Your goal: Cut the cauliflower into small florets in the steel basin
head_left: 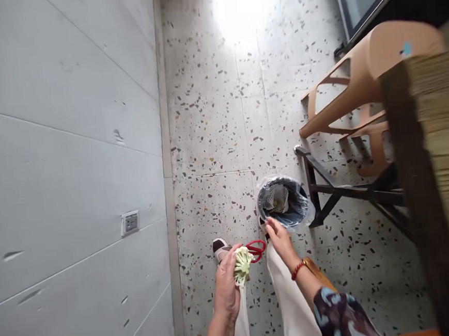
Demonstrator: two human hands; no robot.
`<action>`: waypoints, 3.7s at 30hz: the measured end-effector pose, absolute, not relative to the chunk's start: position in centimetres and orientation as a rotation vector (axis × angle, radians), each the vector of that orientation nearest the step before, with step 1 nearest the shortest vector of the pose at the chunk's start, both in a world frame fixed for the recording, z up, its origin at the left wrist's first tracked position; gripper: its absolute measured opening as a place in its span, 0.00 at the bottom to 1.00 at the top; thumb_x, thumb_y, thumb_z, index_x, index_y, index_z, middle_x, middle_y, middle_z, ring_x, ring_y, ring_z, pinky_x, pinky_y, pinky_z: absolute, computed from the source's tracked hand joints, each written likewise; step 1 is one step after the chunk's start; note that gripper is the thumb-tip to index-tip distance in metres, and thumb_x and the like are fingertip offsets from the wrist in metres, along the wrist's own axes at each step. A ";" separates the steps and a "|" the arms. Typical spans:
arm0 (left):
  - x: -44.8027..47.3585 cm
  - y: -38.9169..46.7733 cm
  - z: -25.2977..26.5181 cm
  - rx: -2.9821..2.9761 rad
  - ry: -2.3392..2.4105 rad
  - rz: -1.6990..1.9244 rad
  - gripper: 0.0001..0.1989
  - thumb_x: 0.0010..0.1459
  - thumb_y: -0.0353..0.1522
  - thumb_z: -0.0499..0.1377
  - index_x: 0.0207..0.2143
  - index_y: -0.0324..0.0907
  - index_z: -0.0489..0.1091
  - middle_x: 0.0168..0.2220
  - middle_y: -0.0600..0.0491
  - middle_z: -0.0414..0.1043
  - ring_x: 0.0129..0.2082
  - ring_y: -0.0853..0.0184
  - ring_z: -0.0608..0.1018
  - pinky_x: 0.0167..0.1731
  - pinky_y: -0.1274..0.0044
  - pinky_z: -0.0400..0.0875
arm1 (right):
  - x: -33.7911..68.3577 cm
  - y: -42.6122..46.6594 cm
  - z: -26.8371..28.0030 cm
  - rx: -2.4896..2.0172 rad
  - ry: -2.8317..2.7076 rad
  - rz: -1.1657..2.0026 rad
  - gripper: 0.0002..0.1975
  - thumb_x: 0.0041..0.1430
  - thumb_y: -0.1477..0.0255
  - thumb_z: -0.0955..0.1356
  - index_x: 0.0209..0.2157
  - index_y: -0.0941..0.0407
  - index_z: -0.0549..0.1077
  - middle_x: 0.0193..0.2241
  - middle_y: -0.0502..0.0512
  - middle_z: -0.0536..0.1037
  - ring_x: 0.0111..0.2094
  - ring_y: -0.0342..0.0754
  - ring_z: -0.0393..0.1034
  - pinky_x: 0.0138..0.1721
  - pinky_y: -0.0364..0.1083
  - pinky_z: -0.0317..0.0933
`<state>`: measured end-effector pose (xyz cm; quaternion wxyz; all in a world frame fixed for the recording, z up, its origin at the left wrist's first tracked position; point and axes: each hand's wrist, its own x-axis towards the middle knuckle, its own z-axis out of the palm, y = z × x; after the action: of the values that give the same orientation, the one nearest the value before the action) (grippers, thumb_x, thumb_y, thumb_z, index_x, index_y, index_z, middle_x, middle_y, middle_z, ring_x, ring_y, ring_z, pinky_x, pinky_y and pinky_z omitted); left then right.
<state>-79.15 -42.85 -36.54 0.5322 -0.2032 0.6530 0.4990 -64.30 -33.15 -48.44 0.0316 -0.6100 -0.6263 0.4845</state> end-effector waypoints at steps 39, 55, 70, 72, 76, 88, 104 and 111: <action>-52.3 -34.6 8.9 0.481 0.773 0.741 0.22 0.50 0.41 0.67 0.44 0.35 0.77 0.33 0.46 0.78 0.24 0.70 0.75 0.20 0.80 0.66 | -37.4 -40.8 1.3 -1.702 -1.672 0.405 0.24 0.62 0.70 0.64 0.60 0.52 0.65 0.43 0.59 0.77 0.41 0.55 0.74 0.42 0.55 0.71; -38.3 -26.3 7.6 0.760 0.902 1.042 0.31 0.47 0.30 0.67 0.56 0.43 0.68 0.50 0.49 0.74 0.45 0.63 0.76 0.46 0.74 0.69 | -17.5 -36.7 2.6 -1.521 -1.313 1.125 0.26 0.57 0.60 0.71 0.56 0.54 0.73 0.38 0.58 0.82 0.35 0.51 0.78 0.39 0.49 0.75; -25.3 -20.6 9.2 0.803 1.387 1.329 0.27 0.47 0.33 0.69 0.52 0.40 0.72 0.46 0.47 0.77 0.45 0.61 0.76 0.46 0.75 0.69 | -2.8 -20.4 4.6 -1.119 -2.007 1.342 0.24 0.59 0.63 0.70 0.57 0.53 0.72 0.52 0.61 0.78 0.51 0.57 0.74 0.51 0.53 0.70; -25.5 -21.0 8.9 0.824 1.415 1.324 0.27 0.48 0.33 0.68 0.52 0.40 0.71 0.46 0.48 0.77 0.44 0.62 0.77 0.45 0.75 0.70 | -3.1 -20.1 4.6 -1.100 -2.021 1.365 0.24 0.59 0.62 0.70 0.56 0.54 0.73 0.51 0.61 0.78 0.51 0.58 0.74 0.51 0.54 0.70; -26.1 -21.9 8.4 0.922 1.418 1.292 0.27 0.52 0.34 0.67 0.54 0.41 0.68 0.48 0.48 0.76 0.45 0.64 0.76 0.46 0.75 0.70 | -3.5 -20.2 5.3 -1.094 -2.032 1.437 0.25 0.59 0.61 0.70 0.56 0.55 0.73 0.51 0.62 0.78 0.51 0.60 0.74 0.51 0.55 0.69; -28.2 -21.6 7.8 1.175 1.325 1.218 0.26 0.53 0.33 0.64 0.55 0.40 0.68 0.50 0.45 0.74 0.46 0.61 0.76 0.48 0.73 0.70 | -5.8 -22.8 6.6 -1.243 -1.871 1.371 0.26 0.57 0.59 0.71 0.55 0.56 0.75 0.52 0.62 0.77 0.52 0.60 0.72 0.54 0.55 0.66; -22.4 -16.4 5.6 1.161 1.563 1.247 0.25 0.55 0.32 0.63 0.56 0.42 0.67 0.52 0.46 0.74 0.48 0.61 0.77 0.50 0.72 0.70 | -0.4 -13.1 5.1 -1.121 -1.965 1.629 0.25 0.57 0.61 0.71 0.54 0.57 0.75 0.50 0.62 0.79 0.50 0.59 0.74 0.53 0.56 0.67; -19.6 -14.5 5.3 1.201 1.661 1.206 0.24 0.56 0.30 0.61 0.56 0.42 0.67 0.54 0.46 0.73 0.51 0.60 0.76 0.54 0.70 0.68 | 1.3 -10.3 3.3 -1.053 -1.911 1.720 0.24 0.58 0.61 0.71 0.53 0.59 0.76 0.49 0.63 0.80 0.49 0.60 0.74 0.52 0.56 0.67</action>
<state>-19.62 -14.47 5.32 0.3726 0.4686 0.6482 0.4705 1.31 -10.32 3.29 0.1807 -0.3728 -0.6764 0.6090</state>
